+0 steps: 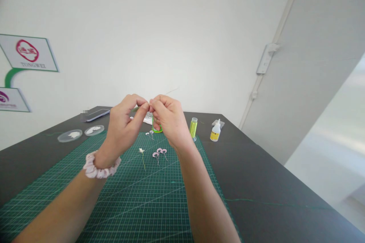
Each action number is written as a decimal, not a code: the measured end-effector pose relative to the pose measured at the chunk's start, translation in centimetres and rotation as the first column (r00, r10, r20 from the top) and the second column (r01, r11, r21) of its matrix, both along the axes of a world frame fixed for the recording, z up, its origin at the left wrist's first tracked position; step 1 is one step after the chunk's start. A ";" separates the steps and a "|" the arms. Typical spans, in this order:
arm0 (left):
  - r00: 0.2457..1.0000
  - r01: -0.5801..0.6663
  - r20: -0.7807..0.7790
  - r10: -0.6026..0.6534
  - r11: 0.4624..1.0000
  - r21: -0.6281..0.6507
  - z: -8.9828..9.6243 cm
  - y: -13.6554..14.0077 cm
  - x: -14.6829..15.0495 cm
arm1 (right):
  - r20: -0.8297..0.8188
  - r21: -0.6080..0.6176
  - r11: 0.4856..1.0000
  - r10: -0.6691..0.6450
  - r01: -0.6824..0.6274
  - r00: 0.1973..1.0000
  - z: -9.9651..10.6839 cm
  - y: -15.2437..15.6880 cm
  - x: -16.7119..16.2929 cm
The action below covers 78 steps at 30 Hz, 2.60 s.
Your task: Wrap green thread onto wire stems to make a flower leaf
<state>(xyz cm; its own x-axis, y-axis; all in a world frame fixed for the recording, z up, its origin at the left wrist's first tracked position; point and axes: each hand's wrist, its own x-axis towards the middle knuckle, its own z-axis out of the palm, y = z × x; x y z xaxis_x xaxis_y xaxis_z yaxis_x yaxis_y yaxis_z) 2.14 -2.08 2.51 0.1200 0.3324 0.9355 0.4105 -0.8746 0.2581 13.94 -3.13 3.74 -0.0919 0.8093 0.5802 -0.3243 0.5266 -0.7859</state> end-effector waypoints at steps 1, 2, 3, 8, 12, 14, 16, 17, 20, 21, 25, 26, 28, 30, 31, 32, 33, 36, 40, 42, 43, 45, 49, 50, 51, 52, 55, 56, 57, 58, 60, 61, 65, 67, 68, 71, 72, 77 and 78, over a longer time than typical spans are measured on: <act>0.995 0.094 0.045 -0.090 0.990 -0.107 0.1 -0.1 0.0 | 0.011 0.004 1.000 -0.007 0.007 1.000 0.0 0.0 0.1; 0.980 0.193 0.095 -0.177 0.961 -0.197 0.3 -0.1 0.0 | 0.023 0.010 1.000 -0.016 0.015 1.000 0.0 0.0 0.3; 0.956 0.288 0.145 -0.256 0.917 -0.277 0.4 -0.1 0.1 | 0.038 0.019 1.000 -0.022 0.022 0.999 0.0 -0.1 0.4; 0.830 0.558 0.336 -0.446 0.669 -0.491 0.7 -0.1 0.1 | 0.122 0.079 0.997 -0.021 0.011 0.992 -0.2 -0.3 0.8; 0.780 0.624 0.404 -0.477 0.558 -0.546 0.7 -0.4 0.0 | 0.156 0.096 0.995 -0.040 0.025 0.987 -0.4 -0.3 0.9; 0.763 0.645 0.427 -0.485 0.525 -0.555 0.8 -0.5 -0.2 | 0.161 0.101 0.995 -0.038 0.021 0.986 -0.4 -0.3 0.9; 0.743 0.667 0.448 -0.496 0.499 -0.554 0.8 -0.5 -0.2 | 0.157 0.098 0.995 -0.027 0.011 0.987 -0.5 -0.3 0.9; 0.737 0.674 0.457 -0.499 0.493 -0.549 0.8 -0.5 -0.2 | 0.151 0.096 0.995 -0.019 0.005 0.988 -0.5 -0.3 0.9; 0.727 0.686 0.473 -0.498 0.496 -0.532 0.9 -0.6 -0.1 | 0.117 0.087 0.996 0.010 -0.020 0.993 -0.5 -0.3 0.9; 0.726 0.687 0.474 -0.498 0.501 -0.527 0.9 -0.7 0.0 | 0.102 0.085 0.996 0.026 -0.035 0.994 -0.5 -0.2 0.9; 0.752 0.658 0.459 -0.473 0.580 -0.480 0.9 -0.7 0.3 | 0.056 0.065 0.994 0.083 -0.087 0.995 -0.4 -0.1 0.8; 0.765 0.641 0.449 -0.462 0.614 -0.461 0.8 -0.6 0.3 | 0.050 0.057 0.994 0.085 -0.088 0.995 -0.4 -0.1 0.8; 0.801 0.592 0.410 -0.436 0.677 -0.437 0.6 -0.4 0.3 | 0.039 0.039 0.996 0.084 -0.086 0.996 -0.3 -0.1 0.7; 0.857 0.508 0.337 -0.390 0.753 -0.419 0.3 -0.2 0.3 | 0.029 0.026 0.996 0.089 -0.089 0.996 -0.2 -0.2 0.7; 0.884 0.458 0.301 -0.357 0.788 -0.412 0.2 -0.1 0.2 | 0.024 0.020 0.995 0.092 -0.093 0.995 -0.2 -0.2 0.6; 0.908 0.410 0.265 -0.324 0.818 -0.403 0.1 -0.1 0.2 | 0.020 0.014 0.995 0.095 -0.096 0.995 -0.1 -0.3 0.6; 0.927 0.366 0.236 -0.293 0.846 -0.388 0.1 -0.2 0.2 | 0.017 0.008 0.995 0.098 -0.098 0.995 -0.1 -0.3 0.6; 0.974 0.210 0.144 -0.174 0.933 -0.291 0.1 -0.5 0.2 | 0.016 -0.005 0.994 0.105 -0.105 0.994 0.0 -0.3 0.6; 0.999 -0.015 0.038 0.018 0.997 -0.076 0.2 -0.7 0.2 | 0.013 -0.009 0.993 0.115 -0.115 0.993 0.0 -0.2 0.5; 0.997 -0.077 0.006 0.077 0.997 0.024 0.2 -0.7 0.2 | 0.009 -0.012 0.993 0.119 -0.119 0.993 0.0 -0.2 0.4; 0.995 -0.098 -0.010 0.099 0.993 0.067 0.2 -0.6 0.1 | 0.007 -0.011 0.993 0.121 -0.121 0.993 0.0 -0.2 0.3; 0.989 -0.137 -0.039 0.143 0.982 0.132 0.1 -0.4 0.1 | 0.008 -0.012 0.993 0.116 -0.116 0.993 0.1 -0.3 0.2; 0.974 -0.196 -0.074 0.214 0.961 0.197 -0.1 -0.3 0.1 | 0.018 -0.002 0.999 0.055 -0.055 0.998 0.1 -0.2 0.1; 0.974 -0.195 -0.074 0.212 0.962 0.193 -0.1 -0.3 0.1 | 0.018 0.005 0.999 0.039 -0.039 0.999 0.1 -0.2 0.1; 0.979 -0.180 -0.067 0.194 0.969 0.171 -0.1 -0.4 0.1 | 0.018 0.013 1.000 0.028 -0.028 0.999 0.0 -0.2 0.2; 0.987 -0.147 -0.051 0.154 0.981 0.126 0.0 -0.4 0.1 | 0.021 0.021 1.000 0.021 -0.021 1.000 0.0 -0.2 0.2; 0.996 0.079 0.050 -0.074 0.989 -0.126 0.2 -0.5 0.1 | 0.057 0.044 0.999 0.005 -0.007 0.998 0.0 -0.2 0.5; 0.981 0.185 0.097 -0.167 0.959 -0.216 0.3 -0.4 0.1 | 0.077 0.054 0.999 -0.004 0.000 0.997 0.0 -0.2 0.5; 0.956 0.288 0.144 -0.256 0.912 -0.292 0.4 -0.4 0.1 | 0.098 0.065 0.998 -0.014 0.007 0.995 0.0 -0.2 0.6; 0.926 0.375 0.187 -0.328 0.857 -0.353 0.5 -0.3 0.1 | 0.119 0.079 0.997 -0.025 0.015 0.993 -0.1 -0.3 0.7; 0.868 0.496 0.260 -0.423 0.751 -0.435 0.7 -0.3 0.1 | 0.154 0.110 0.993 -0.046 0.030 0.987 -0.2 -0.3 0.8; 0.844 0.537 0.291 -0.451 0.705 -0.464 0.8 -0.3 0.1 | 0.168 0.126 0.991 -0.056 0.035 0.984 -0.2 -0.3 0.9; 0.780 0.625 0.379 -0.498 0.592 -0.509 1.0 -0.6 0.2 | 0.202 0.170 0.984 -0.083 0.049 0.976 -0.5 -0.2 1.1; 0.769 0.639 0.396 -0.502 0.575 -0.510 1.0 -0.8 0.2 | 0.206 0.169 0.984 -0.096 0.061 0.974 -0.5 -0.1 1.1; 0.764 0.645 0.402 -0.505 0.570 -0.509 1.0 -0.9 0.2 | 0.203 0.164 0.984 -0.102 0.069 0.974 -0.5 -0.1 1.1; 0.742 0.670 0.416 -0.526 0.548 -0.501 1.1 -1.0 0.3 | 0.169 0.151 0.987 -0.083 0.057 0.982 -0.5 -0.2 1.1; 0.733 0.679 0.421 -0.534 0.538 -0.500 1.1 -1.0 0.4 | 0.152 0.152 0.988 -0.063 0.040 0.986 -0.5 -0.2 1.1; 0.737 0.676 0.420 -0.530 0.560 -0.479 1.1 -0.9 0.5 | 0.077 0.152 0.987 0.032 -0.043 0.997 -0.4 -0.1 1.1; 0.758 0.653 0.405 -0.512 0.596 -0.468 1.0 -0.8 0.5 | 0.078 0.148 0.988 0.032 -0.043 0.996 -0.4 0.0 1.1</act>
